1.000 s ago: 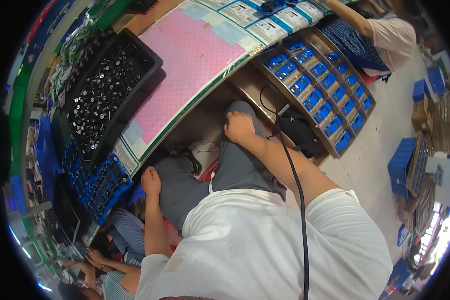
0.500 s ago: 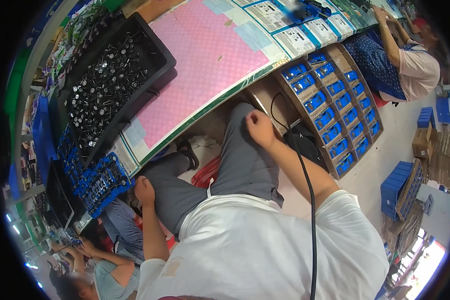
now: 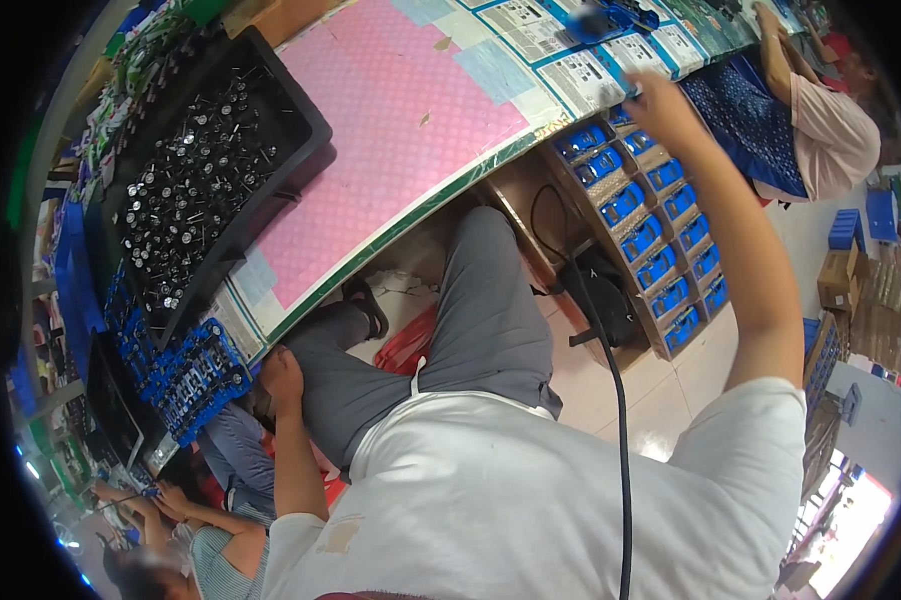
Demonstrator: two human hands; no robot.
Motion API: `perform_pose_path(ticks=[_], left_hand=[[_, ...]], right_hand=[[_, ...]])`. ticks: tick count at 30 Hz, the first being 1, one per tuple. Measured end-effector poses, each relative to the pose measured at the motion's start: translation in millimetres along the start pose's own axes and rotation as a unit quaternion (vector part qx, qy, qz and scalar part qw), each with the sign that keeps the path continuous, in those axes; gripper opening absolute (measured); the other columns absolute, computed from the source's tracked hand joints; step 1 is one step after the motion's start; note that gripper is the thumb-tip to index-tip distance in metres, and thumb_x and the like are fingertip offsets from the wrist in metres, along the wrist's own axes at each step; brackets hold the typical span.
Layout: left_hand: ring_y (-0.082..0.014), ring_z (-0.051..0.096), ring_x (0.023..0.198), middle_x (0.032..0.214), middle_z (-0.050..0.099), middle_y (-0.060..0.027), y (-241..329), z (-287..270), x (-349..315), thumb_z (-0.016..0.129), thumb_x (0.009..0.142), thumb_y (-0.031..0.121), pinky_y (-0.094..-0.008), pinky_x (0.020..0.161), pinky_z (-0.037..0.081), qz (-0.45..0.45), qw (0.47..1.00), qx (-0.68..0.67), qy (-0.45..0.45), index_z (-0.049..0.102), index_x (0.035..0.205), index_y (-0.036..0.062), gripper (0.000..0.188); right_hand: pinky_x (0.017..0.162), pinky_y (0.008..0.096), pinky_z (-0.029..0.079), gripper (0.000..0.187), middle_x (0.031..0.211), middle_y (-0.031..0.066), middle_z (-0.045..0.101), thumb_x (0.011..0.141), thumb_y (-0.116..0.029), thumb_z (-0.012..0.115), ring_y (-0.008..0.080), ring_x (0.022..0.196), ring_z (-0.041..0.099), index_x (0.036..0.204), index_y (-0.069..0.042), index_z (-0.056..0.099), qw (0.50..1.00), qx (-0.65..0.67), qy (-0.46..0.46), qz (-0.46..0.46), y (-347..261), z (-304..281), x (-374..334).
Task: Assembling wheels and chassis for small blue toy cars on a factory production line.
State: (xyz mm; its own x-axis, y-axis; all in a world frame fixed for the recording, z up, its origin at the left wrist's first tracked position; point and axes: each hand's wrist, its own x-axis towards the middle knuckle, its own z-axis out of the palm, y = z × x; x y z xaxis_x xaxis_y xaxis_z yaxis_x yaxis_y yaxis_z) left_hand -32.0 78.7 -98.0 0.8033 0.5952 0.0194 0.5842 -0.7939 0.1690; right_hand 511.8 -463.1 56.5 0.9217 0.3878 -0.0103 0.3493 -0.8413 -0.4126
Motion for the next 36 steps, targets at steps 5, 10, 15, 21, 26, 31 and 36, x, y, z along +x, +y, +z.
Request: perform_pose_path(ticks=[5, 10, 15, 21, 26, 31, 36], left_hand=[[-0.0419, 0.063, 0.087, 0.090, 0.066, -0.0216, 19, -14, -4, 0.056, 0.087, 0.014, -0.0512, 0.076, 0.049, 0.012, 0.999, -0.043, 0.030, 0.066, 0.088, 0.0017, 0.016], [-0.0357, 0.066, 0.080, 0.087, 0.066, -0.0193, 64, -24, -16, 0.058, 0.090, 0.009, -0.0412, 0.072, 0.051, -0.025, 0.958, -0.285, 0.002, 0.066, 0.091, 0.0007, 0.012], [-0.0211, 0.065, 0.074, 0.080, 0.066, -0.0142, 143, -33, -30, 0.065, 0.092, 0.011, -0.0325, 0.069, 0.051, -0.026, 0.889, -0.456, -0.037, 0.067, 0.093, -0.0007, 0.012], [-0.0078, 0.057, 0.082, 0.111, 0.058, -0.0044, 232, -71, -4, 0.062, 0.098, 0.015, -0.0214, 0.071, 0.047, 0.069, 0.601, -0.760, -0.238, 0.045, 0.138, 0.0072, 0.044], [-0.0130, 0.059, 0.090, 0.120, 0.060, -0.0080, 245, -104, 9, 0.059, 0.099, 0.033, -0.0259, 0.066, 0.047, 0.018, 0.448, -0.858, -0.251, 0.041, 0.142, 0.0067, 0.054], [-0.0074, 0.055, 0.066, 0.095, 0.062, -0.0033, 200, -108, 2, 0.057, 0.100, 0.025, -0.0218, 0.054, 0.041, -0.038, 0.451, -0.869, -0.201, 0.047, 0.134, 0.0049, 0.041], [-0.0064, 0.054, 0.065, 0.092, 0.061, -0.0029, 174, -98, -8, 0.058, 0.099, 0.021, -0.0218, 0.054, 0.041, -0.082, 0.440, -0.878, -0.171, 0.047, 0.133, 0.0042, 0.039]], right_hand=[[0.109, 0.0481, 0.042, 0.083, 0.152, 0.0060, 0.044, 0.074, 0.013, 0.055, 0.0406, 0.128, 0.047, 0.149, -0.020, 0.041, 0.943, -0.252, 0.144, -0.163, 9, -1, 121], [0.106, 0.0515, 0.037, 0.058, 0.144, 0.0060, 0.051, 0.081, 0.000, 0.061, 0.0312, 0.133, 0.045, 0.137, -0.016, 0.054, 0.900, -0.404, 0.085, -0.141, 13, -9, 131], [0.085, 0.0451, 0.051, 0.051, 0.117, 0.0163, 0.066, 0.078, -0.023, 0.074, 0.0307, 0.104, 0.064, 0.124, -0.004, 0.062, 0.979, -0.204, 0.013, 0.023, -99, -17, 60], [0.077, 0.0355, 0.053, 0.054, 0.094, 0.0148, 0.067, 0.068, -0.028, 0.085, 0.0232, 0.083, 0.066, 0.108, 0.004, 0.066, 0.960, 0.146, -0.147, -0.186, -249, 17, -101], [0.074, 0.0370, 0.052, 0.041, 0.091, 0.0156, 0.064, 0.075, -0.021, 0.083, 0.0304, 0.082, 0.064, 0.104, 0.003, 0.067, 0.894, 0.232, -0.232, -0.305, -335, 39, -139], [0.076, 0.0399, 0.053, 0.024, 0.093, 0.0138, 0.065, 0.080, -0.009, 0.075, 0.0287, 0.087, 0.066, 0.101, 0.000, 0.068, 0.884, 0.142, -0.013, -0.445, -379, 64, -38], [0.088, 0.0377, 0.054, 0.038, 0.110, 0.0113, 0.063, 0.078, 0.000, 0.070, 0.0293, 0.098, 0.065, 0.116, -0.002, 0.065, 0.849, -0.058, 0.049, -0.524, -420, 125, 61]])
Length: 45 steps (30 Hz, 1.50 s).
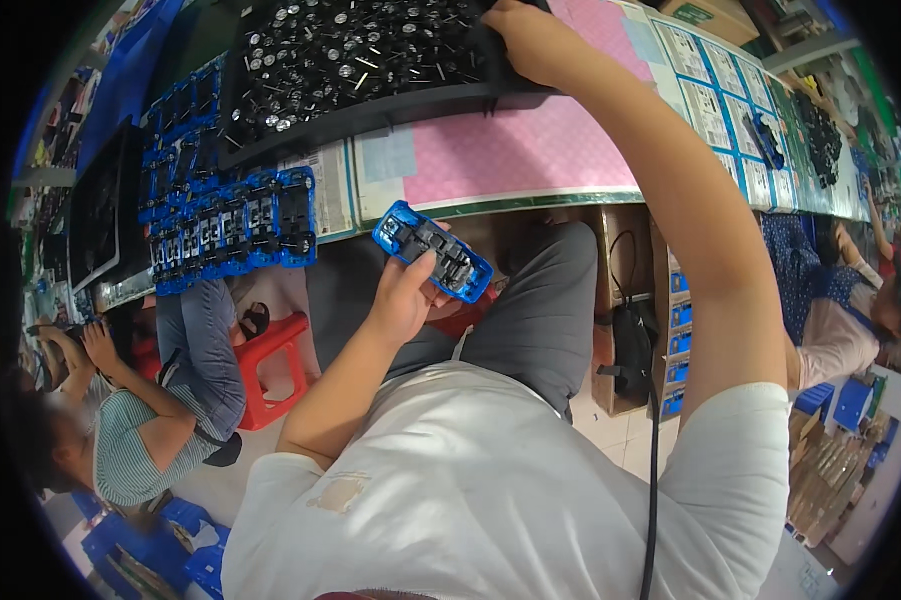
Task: Assembling wheels and chassis for small blue toy cars on a factory production line.
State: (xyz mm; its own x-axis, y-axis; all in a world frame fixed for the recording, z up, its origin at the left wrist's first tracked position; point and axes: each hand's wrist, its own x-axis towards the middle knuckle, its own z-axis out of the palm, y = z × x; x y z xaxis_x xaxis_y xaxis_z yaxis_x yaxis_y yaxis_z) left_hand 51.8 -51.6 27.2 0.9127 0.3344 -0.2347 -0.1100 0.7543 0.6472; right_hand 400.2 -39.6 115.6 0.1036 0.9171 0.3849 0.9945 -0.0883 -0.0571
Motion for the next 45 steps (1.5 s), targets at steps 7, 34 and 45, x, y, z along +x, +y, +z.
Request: perform_pose_path(ticks=[7, 34, 45], left_hand=[[-0.0126, 0.055, 0.072, 0.104, 0.061, -0.0071, 16, -21, -6, 0.060, 0.099, 0.025, -0.0275, 0.058, 0.043, -0.014, 0.999, 0.029, -0.004, 0.046, 0.133, 0.0075, 0.041], [-0.0164, 0.063, 0.085, 0.104, 0.065, -0.0089, 13, -23, 16, 0.056, 0.103, 0.027, -0.0295, 0.067, 0.050, 0.084, 0.994, 0.063, 0.042, 0.054, 0.119, 0.0053, 0.027], [-0.0096, 0.060, 0.068, 0.088, 0.065, -0.0054, 26, -14, 17, 0.059, 0.101, 0.030, -0.0245, 0.060, 0.049, 0.080, 0.992, 0.067, 0.073, 0.055, 0.112, 0.0059, 0.027]], right_hand=[[0.092, 0.0397, 0.053, 0.050, 0.115, 0.0135, 0.063, 0.075, -0.002, 0.070, 0.0339, 0.107, 0.063, 0.125, -0.004, 0.062, 0.947, -0.208, -0.244, 0.005, 46, 55, 33], [0.086, 0.0400, 0.054, 0.051, 0.101, 0.0176, 0.069, 0.077, -0.020, 0.083, 0.0306, 0.098, 0.068, 0.118, 0.002, 0.063, 0.948, 0.262, -0.033, 0.177, -136, -40, -71], [0.090, 0.0378, 0.053, 0.049, 0.114, 0.0186, 0.069, 0.077, -0.013, 0.080, 0.0317, 0.100, 0.068, 0.124, -0.004, 0.066, 0.982, 0.108, -0.149, 0.046, 19, 53, 28]])
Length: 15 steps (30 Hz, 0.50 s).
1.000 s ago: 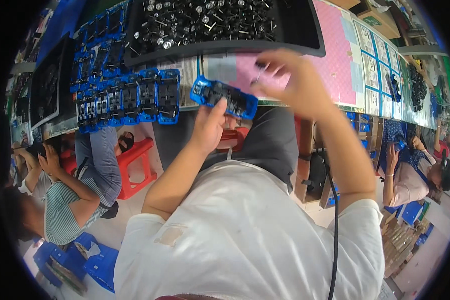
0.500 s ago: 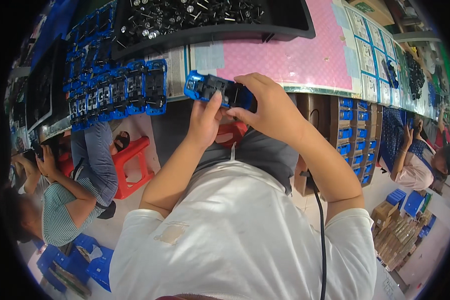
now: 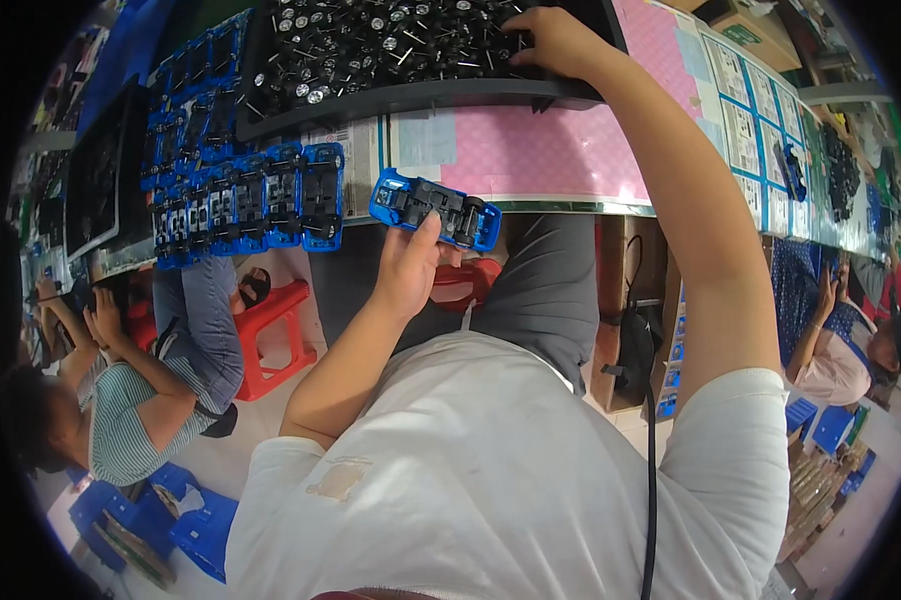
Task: Assembling wheels and chassis for small blue toy cars on a factory production line.
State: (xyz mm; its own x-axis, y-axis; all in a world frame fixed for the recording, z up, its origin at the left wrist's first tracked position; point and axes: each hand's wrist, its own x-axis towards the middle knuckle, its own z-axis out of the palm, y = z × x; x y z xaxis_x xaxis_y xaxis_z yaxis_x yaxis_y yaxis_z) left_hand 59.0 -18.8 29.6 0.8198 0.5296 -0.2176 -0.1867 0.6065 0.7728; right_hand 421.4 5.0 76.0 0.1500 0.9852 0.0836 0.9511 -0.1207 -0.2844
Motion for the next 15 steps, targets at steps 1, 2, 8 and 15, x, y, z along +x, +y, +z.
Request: perform_pose_path(ticks=[1, 2, 8, 15], left_hand=[[-0.0097, 0.059, 0.068, 0.088, 0.065, -0.0053, -2, 0, 0, 0.060, 0.101, 0.029, -0.0246, 0.060, 0.049, -0.001, 1.000, -0.003, 0.004, 0.055, 0.113, 0.0059, 0.027], [-0.0098, 0.059, 0.068, 0.088, 0.065, -0.0052, -5, -1, 1, 0.060, 0.101, 0.029, -0.0247, 0.060, 0.049, -0.004, 1.000, -0.007, 0.007, 0.055, 0.113, 0.0059, 0.027], [-0.0103, 0.059, 0.069, 0.091, 0.065, -0.0049, -9, -3, 4, 0.061, 0.100, 0.026, -0.0253, 0.059, 0.049, -0.010, 1.000, -0.008, -0.006, 0.053, 0.115, 0.0056, 0.027], [-0.0102, 0.062, 0.076, 0.098, 0.065, -0.0042, -11, 7, 4, 0.062, 0.100, 0.025, -0.0239, 0.067, 0.052, -0.041, 0.997, 0.050, -0.046, 0.050, 0.122, 0.0067, 0.031]], right_hand=[[0.089, 0.0376, 0.054, 0.049, 0.113, 0.0185, 0.069, 0.078, -0.014, 0.080, 0.0315, 0.099, 0.068, 0.124, -0.004, 0.066, 0.999, -0.007, 0.031, 0.018, -3, 0, -2], [0.088, 0.0375, 0.054, 0.048, 0.112, 0.0183, 0.070, 0.079, -0.014, 0.080, 0.0313, 0.099, 0.068, 0.124, -0.005, 0.066, 0.997, -0.014, 0.062, 0.037, -4, -1, -8], [0.087, 0.0379, 0.054, 0.043, 0.106, 0.0205, 0.069, 0.083, -0.018, 0.078, 0.0279, 0.096, 0.068, 0.120, -0.001, 0.064, 0.940, 0.142, 0.225, 0.212, -109, -46, -58], [0.087, 0.0374, 0.054, 0.046, 0.108, 0.0204, 0.067, 0.083, -0.021, 0.078, 0.0301, 0.100, 0.068, 0.119, 0.002, 0.061, 0.946, 0.290, 0.140, 0.044, -188, -17, -127]])
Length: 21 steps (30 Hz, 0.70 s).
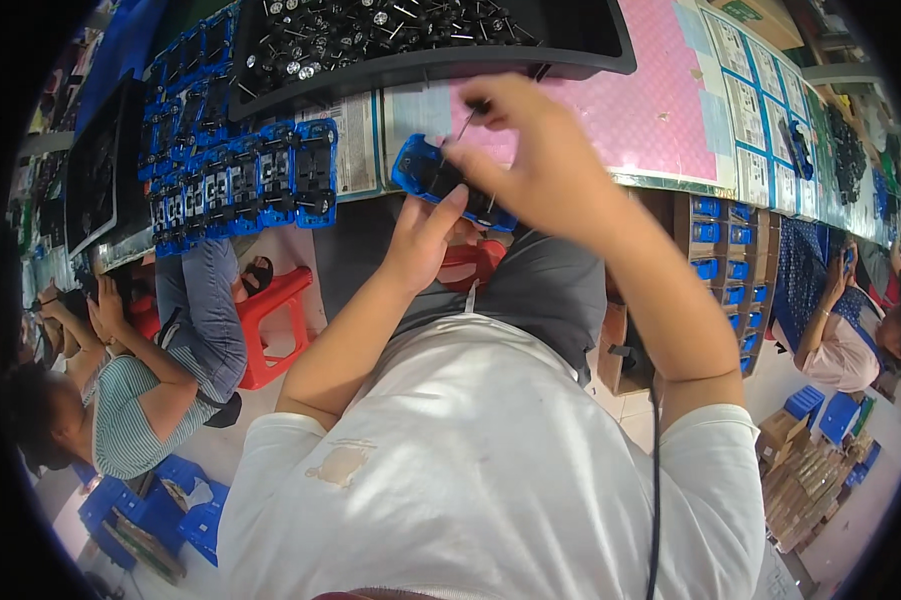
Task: Assembling wheels and chassis for small blue toy cars on a factory production line.
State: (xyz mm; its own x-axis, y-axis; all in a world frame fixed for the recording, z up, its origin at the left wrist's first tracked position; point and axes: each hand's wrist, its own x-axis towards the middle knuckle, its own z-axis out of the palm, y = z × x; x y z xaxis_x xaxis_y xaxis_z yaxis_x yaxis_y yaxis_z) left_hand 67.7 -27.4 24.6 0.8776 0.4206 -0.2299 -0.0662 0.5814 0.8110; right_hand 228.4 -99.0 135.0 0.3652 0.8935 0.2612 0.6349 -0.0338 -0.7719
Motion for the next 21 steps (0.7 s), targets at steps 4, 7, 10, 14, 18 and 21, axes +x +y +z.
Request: perform_pose_path(ticks=[4, 7, 10, 14, 18, 21], left_hand=[[-0.0115, 0.063, 0.088, 0.108, 0.064, -0.0051, -5, 9, -12, 0.059, 0.102, 0.019, -0.0261, 0.072, 0.055, 0.018, 1.000, -0.016, -0.006, 0.046, 0.132, 0.0085, 0.035], [-0.0127, 0.063, 0.099, 0.113, 0.063, -0.0052, -7, 2, -24, 0.057, 0.102, 0.014, -0.0278, 0.075, 0.054, 0.003, 1.000, -0.007, 0.002, 0.041, 0.138, 0.0087, 0.040], [-0.0106, 0.062, 0.093, 0.112, 0.063, -0.0051, -8, 4, -33, 0.057, 0.101, 0.012, -0.0264, 0.071, 0.052, 0.047, 0.999, 0.012, 0.010, 0.043, 0.137, 0.0081, 0.039], [-0.0078, 0.061, 0.082, 0.105, 0.063, -0.0038, -11, -1, -42, 0.060, 0.100, 0.010, -0.0236, 0.064, 0.049, 0.050, 0.999, 0.000, -0.012, 0.046, 0.133, 0.0072, 0.036], [-0.0102, 0.063, 0.082, 0.105, 0.061, -0.0043, -6, -6, -49, 0.061, 0.099, 0.016, -0.0253, 0.067, 0.051, 0.023, 1.000, 0.013, -0.010, 0.046, 0.133, 0.0066, 0.038], [-0.0166, 0.067, 0.089, 0.115, 0.059, -0.0087, 1, -11, -48, 0.061, 0.099, 0.021, -0.0310, 0.077, 0.057, 0.011, 1.000, 0.007, -0.020, 0.042, 0.136, 0.0050, 0.044]], right_hand=[[0.092, 0.0427, 0.050, 0.047, 0.115, 0.0243, 0.063, 0.086, -0.017, 0.073, 0.0416, 0.104, 0.061, 0.124, 0.006, 0.057, 0.998, 0.001, -0.057, 0.026, -22, 28, -27], [0.092, 0.0438, 0.050, 0.053, 0.117, 0.0263, 0.062, 0.086, -0.018, 0.073, 0.0424, 0.103, 0.061, 0.128, 0.007, 0.053, 0.998, -0.036, -0.050, 0.007, -25, 39, -36], [0.092, 0.0445, 0.050, 0.057, 0.118, 0.0278, 0.061, 0.086, -0.019, 0.072, 0.0429, 0.104, 0.061, 0.131, 0.008, 0.050, 0.995, -0.053, -0.074, 0.049, -28, 50, -46], [0.095, 0.0434, 0.049, 0.064, 0.122, 0.0286, 0.059, 0.085, -0.023, 0.075, 0.0426, 0.109, 0.061, 0.134, 0.008, 0.047, 0.993, -0.030, -0.092, 0.067, -31, 53, -51], [0.101, 0.0424, 0.047, 0.076, 0.129, 0.0265, 0.057, 0.082, -0.025, 0.079, 0.0390, 0.119, 0.059, 0.141, 0.006, 0.042, 0.992, -0.009, -0.104, 0.070, -25, 45, -63], [0.105, 0.0425, 0.045, 0.080, 0.137, 0.0236, 0.055, 0.081, -0.022, 0.081, 0.0348, 0.126, 0.056, 0.145, 0.004, 0.040, 0.981, 0.021, -0.161, 0.101, -19, 38, -67]])
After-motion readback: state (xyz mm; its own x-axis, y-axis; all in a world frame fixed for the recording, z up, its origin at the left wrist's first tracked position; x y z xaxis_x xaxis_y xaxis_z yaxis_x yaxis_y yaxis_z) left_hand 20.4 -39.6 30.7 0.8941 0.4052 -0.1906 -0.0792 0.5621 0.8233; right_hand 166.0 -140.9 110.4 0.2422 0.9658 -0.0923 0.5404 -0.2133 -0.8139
